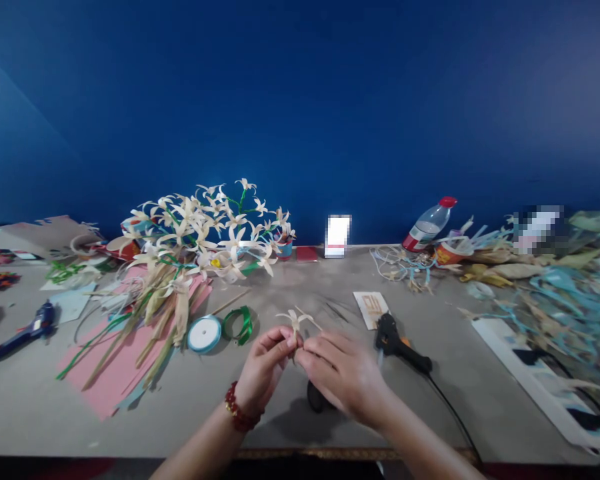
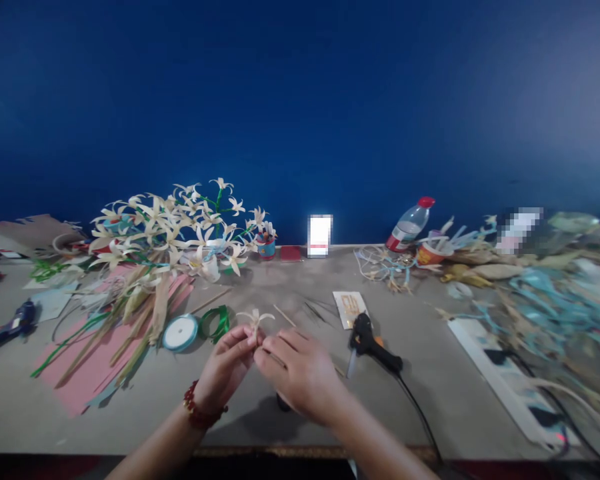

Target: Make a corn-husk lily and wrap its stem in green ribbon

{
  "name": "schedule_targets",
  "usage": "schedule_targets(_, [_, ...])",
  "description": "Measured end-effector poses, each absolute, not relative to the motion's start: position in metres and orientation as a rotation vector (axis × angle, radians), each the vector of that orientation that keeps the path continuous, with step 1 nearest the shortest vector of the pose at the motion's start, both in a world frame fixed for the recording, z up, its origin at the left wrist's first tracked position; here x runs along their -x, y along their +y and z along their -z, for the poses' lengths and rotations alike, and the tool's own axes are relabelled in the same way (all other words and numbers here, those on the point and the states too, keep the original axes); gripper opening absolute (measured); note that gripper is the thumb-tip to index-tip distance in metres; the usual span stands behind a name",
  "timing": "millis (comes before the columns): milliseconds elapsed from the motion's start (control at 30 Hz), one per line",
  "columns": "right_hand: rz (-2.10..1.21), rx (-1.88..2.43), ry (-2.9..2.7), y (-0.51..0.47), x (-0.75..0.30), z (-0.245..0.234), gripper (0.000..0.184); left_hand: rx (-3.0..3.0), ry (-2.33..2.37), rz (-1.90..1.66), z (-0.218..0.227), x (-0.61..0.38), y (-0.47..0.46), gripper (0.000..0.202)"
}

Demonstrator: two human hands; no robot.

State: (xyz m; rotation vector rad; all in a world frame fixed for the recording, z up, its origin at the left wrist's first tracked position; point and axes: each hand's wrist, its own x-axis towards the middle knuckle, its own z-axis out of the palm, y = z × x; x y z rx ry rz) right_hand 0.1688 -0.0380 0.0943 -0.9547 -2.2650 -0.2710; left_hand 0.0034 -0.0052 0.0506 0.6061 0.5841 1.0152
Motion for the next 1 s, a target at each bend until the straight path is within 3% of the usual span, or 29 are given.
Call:
schedule_targets(267, [0.104,1.043,-2.157,-0.044,-0.168,-0.087,0.014,-0.672,0.537,-1.005,-0.042,-0.003,-0.005,0.006])
schedule_targets(567, [-0.630,0.908,-1.441,-0.039,-0.165,-0.087,0.012,-0.711,0.476,-0.958,-0.051,-0.002,-0.004,0.010])
schedule_targets(1000, [-0.466,0.873,-1.418,-0.025,-0.164,-0.083,0.012,-0.580,0.402,-0.851,-0.073,-0.006,-0.016,0.010])
